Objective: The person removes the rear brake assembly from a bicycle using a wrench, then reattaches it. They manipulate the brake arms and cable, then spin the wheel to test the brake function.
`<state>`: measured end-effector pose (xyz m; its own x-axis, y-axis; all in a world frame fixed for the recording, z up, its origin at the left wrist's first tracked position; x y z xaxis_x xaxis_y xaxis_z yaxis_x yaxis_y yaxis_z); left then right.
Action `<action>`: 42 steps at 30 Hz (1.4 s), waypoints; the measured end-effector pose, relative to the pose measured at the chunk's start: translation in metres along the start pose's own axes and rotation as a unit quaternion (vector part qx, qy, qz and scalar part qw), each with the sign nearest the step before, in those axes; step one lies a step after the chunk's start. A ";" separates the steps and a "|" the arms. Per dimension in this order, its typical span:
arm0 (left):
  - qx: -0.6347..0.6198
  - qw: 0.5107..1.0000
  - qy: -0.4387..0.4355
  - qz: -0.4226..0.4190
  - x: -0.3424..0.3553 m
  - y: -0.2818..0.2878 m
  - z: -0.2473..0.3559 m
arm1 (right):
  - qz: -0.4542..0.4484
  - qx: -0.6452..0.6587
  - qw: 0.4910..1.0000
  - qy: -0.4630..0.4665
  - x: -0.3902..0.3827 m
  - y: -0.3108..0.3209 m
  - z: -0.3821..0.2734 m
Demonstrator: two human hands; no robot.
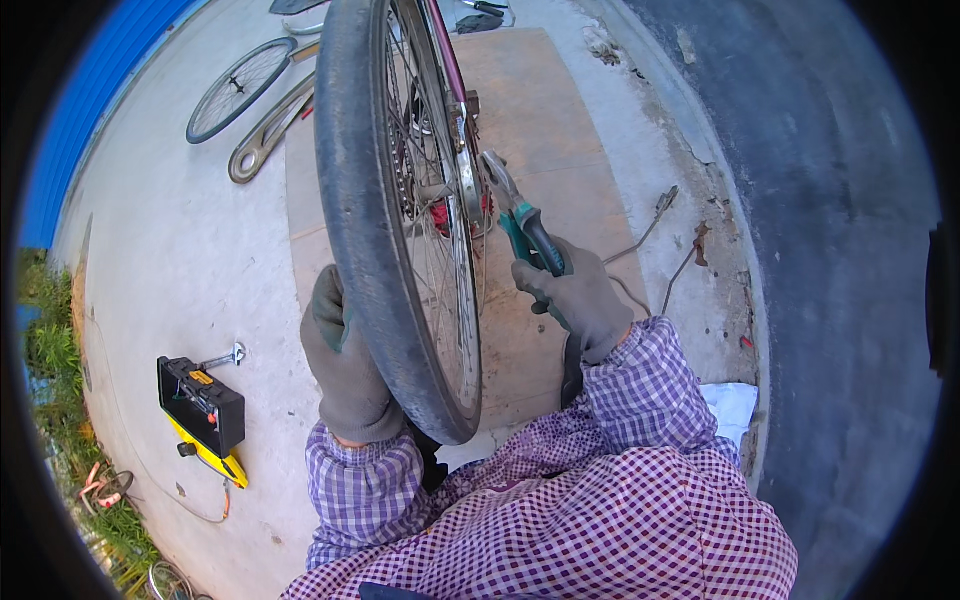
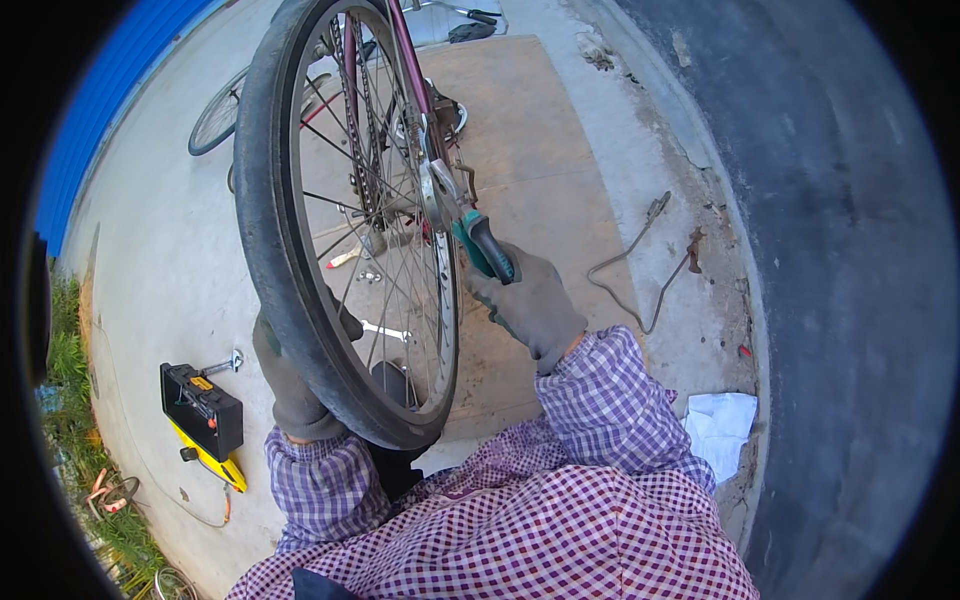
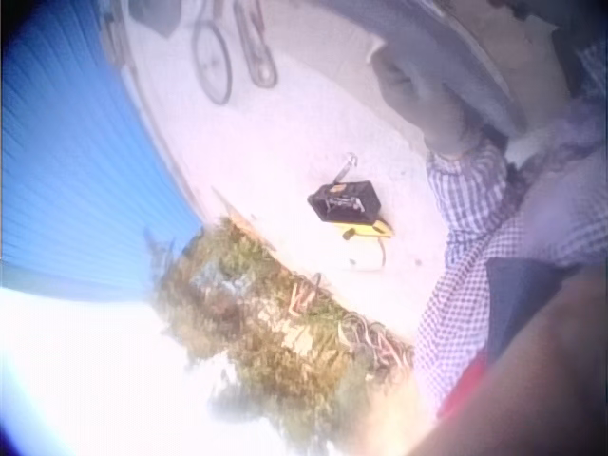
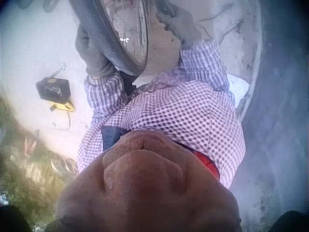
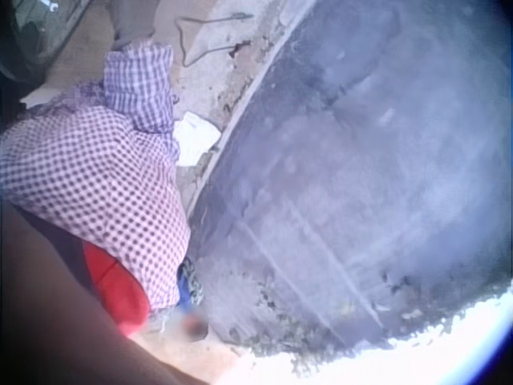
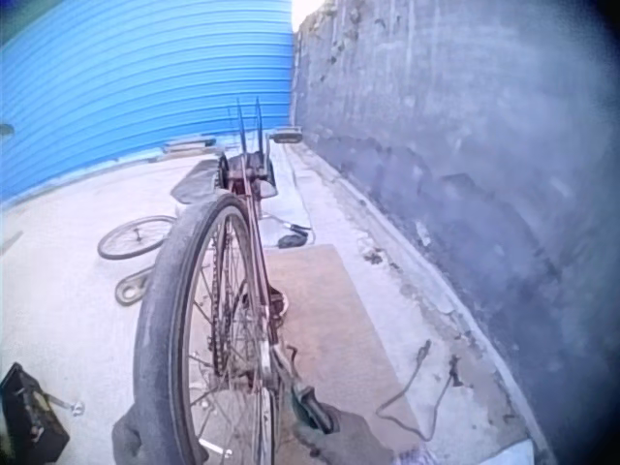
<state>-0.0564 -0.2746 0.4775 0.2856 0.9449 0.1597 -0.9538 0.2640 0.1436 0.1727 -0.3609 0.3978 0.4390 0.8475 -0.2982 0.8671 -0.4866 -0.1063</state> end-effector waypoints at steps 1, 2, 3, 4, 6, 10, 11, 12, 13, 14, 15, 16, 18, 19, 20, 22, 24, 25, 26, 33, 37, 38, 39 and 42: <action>0.000 1.000 -0.021 -0.014 0.000 0.002 0.001 | -0.004 0.001 1.000 -0.004 -0.003 -0.006 -0.001; -0.004 0.999 -0.033 -0.023 0.001 0.006 0.001 | -0.007 0.003 1.000 -0.008 -0.006 -0.013 -0.002; -0.008 0.998 -0.046 -0.033 0.003 0.009 0.001 | 0.000 -0.005 1.000 -0.026 -0.007 -0.018 -0.002; 0.000 0.999 -0.050 -0.022 0.004 0.014 0.000 | -0.018 0.019 1.000 -0.011 -0.009 -0.025 -0.004; 0.076 0.995 -0.067 0.007 0.000 0.019 0.001 | -0.031 0.049 0.998 0.003 -0.018 -0.026 -0.006; 0.103 0.991 -0.075 0.051 -0.092 -0.017 0.009 | -0.059 0.079 0.995 0.018 -0.105 0.044 0.013; 0.103 0.989 -0.083 0.070 -0.124 -0.031 0.015 | -0.062 0.099 0.992 0.039 -0.136 0.068 0.021; 0.102 0.987 -0.092 0.089 -0.156 -0.046 0.022 | -0.061 0.114 0.990 0.056 -0.168 0.093 0.030; 0.101 0.986 -0.062 0.119 -0.187 -0.057 0.026 | -0.058 0.119 0.990 0.056 -0.199 0.118 0.041; 0.112 0.983 -0.053 0.137 -0.215 -0.066 0.035 | -0.052 0.119 0.990 0.050 -0.226 0.141 0.051; 0.098 0.973 -0.144 0.150 -0.245 -0.077 0.049 | -0.051 0.126 0.989 0.053 -0.250 0.158 0.059; 0.079 0.962 -0.196 0.172 -0.268 -0.084 0.058 | -0.050 0.117 0.990 0.066 -0.267 0.170 0.065; 0.053 0.929 -0.292 0.223 -0.299 -0.077 0.067 | -0.061 0.100 0.989 0.091 -0.287 0.171 0.073; 0.074 0.911 -0.323 0.245 -0.304 -0.065 0.068 | -0.062 0.069 0.991 0.100 -0.289 0.162 0.076; 0.071 0.905 -0.347 0.235 -0.301 -0.053 0.063 | -0.064 0.037 0.991 0.110 -0.285 0.146 0.077; 0.092 0.906 -0.369 0.185 -0.282 -0.021 0.044 | -0.083 -0.017 0.986 0.143 -0.265 0.100 0.080; 0.099 0.933 -0.325 0.122 -0.252 0.008 0.000 | -0.120 -0.061 0.972 0.191 -0.234 0.046 0.092; 0.069 0.958 -0.259 0.104 -0.241 0.019 -0.036 | -0.148 -0.083 0.963 0.207 -0.215 0.021 0.106; 0.050 0.972 -0.196 0.119 -0.231 0.035 -0.073 | -0.179 -0.096 0.955 0.217 -0.198 -0.005 0.128; 0.082 0.973 -0.143 0.162 -0.181 0.139 -0.316 | -0.242 -0.439 0.863 0.063 -0.048 -0.082 0.392; 0.094 0.983 -0.090 0.128 -0.184 0.170 -0.390 | -0.222 -0.623 0.750 0.024 0.003 -0.111 0.519; 0.099 0.984 -0.087 0.122 -0.182 0.177 -0.392 | -0.228 -0.614 0.756 0.000 0.009 -0.118 0.534; 0.098 0.984 -0.077 0.124 -0.181 0.185 -0.390 | -0.229 -0.609 0.759 -0.031 0.012 -0.125 0.545; 0.092 0.989 -0.046 0.109 -0.191 0.223 -0.363 | -0.212 -0.560 0.798 -0.071 -0.011 -0.158 0.555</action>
Point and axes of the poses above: each hand's wrist, its own x-axis towards the middle knuckle, its own y-axis out of the back of the hand, z = x × y, the point moved 5 cm from there along x, towards the middle knuckle, and after that the axes turned 13 degrees about x, right-handed, at the moved point
